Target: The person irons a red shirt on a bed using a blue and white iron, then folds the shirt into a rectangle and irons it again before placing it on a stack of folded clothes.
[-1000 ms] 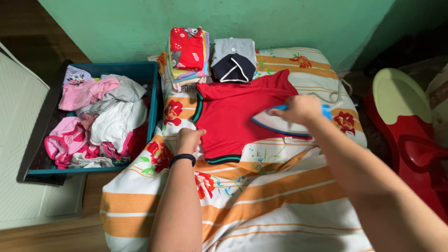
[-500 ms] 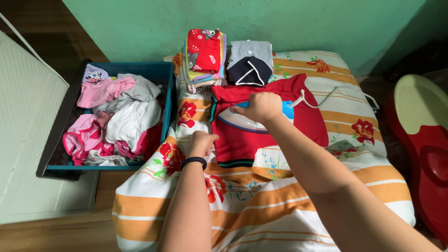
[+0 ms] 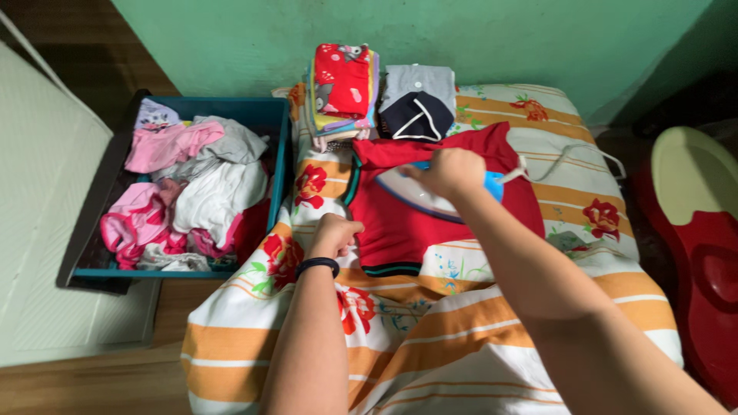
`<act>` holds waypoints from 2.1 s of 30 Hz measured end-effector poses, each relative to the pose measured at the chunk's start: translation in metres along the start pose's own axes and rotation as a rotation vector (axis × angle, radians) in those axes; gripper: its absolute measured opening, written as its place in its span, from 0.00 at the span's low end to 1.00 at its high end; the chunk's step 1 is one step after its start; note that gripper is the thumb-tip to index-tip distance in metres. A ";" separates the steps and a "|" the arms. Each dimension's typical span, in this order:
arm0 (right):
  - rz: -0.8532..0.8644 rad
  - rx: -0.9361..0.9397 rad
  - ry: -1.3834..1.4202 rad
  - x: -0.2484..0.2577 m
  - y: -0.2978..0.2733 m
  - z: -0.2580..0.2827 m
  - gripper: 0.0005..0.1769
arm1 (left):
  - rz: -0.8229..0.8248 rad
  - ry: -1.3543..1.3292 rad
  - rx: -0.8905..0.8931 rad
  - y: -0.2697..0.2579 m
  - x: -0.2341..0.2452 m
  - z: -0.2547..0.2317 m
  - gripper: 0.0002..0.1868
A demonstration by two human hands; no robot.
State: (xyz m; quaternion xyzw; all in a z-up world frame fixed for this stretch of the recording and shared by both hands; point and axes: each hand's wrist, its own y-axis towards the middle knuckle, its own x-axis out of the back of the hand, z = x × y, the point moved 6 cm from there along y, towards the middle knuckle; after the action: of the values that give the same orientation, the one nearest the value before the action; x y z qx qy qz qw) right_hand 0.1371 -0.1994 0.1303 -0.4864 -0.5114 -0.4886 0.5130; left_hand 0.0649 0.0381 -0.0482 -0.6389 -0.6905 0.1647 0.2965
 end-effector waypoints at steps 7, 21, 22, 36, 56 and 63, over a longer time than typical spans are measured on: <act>-0.024 0.134 0.029 -0.006 -0.005 0.042 0.48 | -0.005 -0.003 0.005 0.006 0.000 0.001 0.12; 0.035 0.338 -0.079 -0.008 -0.022 0.035 0.47 | -0.187 -0.218 -0.132 -0.008 0.009 -0.024 0.22; 0.034 0.319 -0.084 -0.007 -0.022 0.033 0.47 | -0.209 -0.219 -0.131 -0.007 0.009 -0.025 0.21; 0.078 0.414 -0.085 -0.006 -0.035 0.042 0.44 | -0.238 -0.435 -0.106 0.012 0.009 -0.025 0.22; 0.088 0.295 -0.056 -0.003 -0.036 0.020 0.47 | -0.262 -0.136 -0.173 -0.026 0.011 -0.044 0.22; 0.119 0.056 -0.085 -0.009 -0.025 -0.072 0.48 | -0.184 0.046 -0.177 -0.027 0.003 -0.032 0.18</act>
State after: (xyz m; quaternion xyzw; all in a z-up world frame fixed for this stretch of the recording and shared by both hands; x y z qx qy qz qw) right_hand 0.1154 -0.2726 0.1207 -0.5216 -0.5163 -0.4219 0.5323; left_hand 0.0633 0.0322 -0.0065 -0.6002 -0.7510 0.0607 0.2684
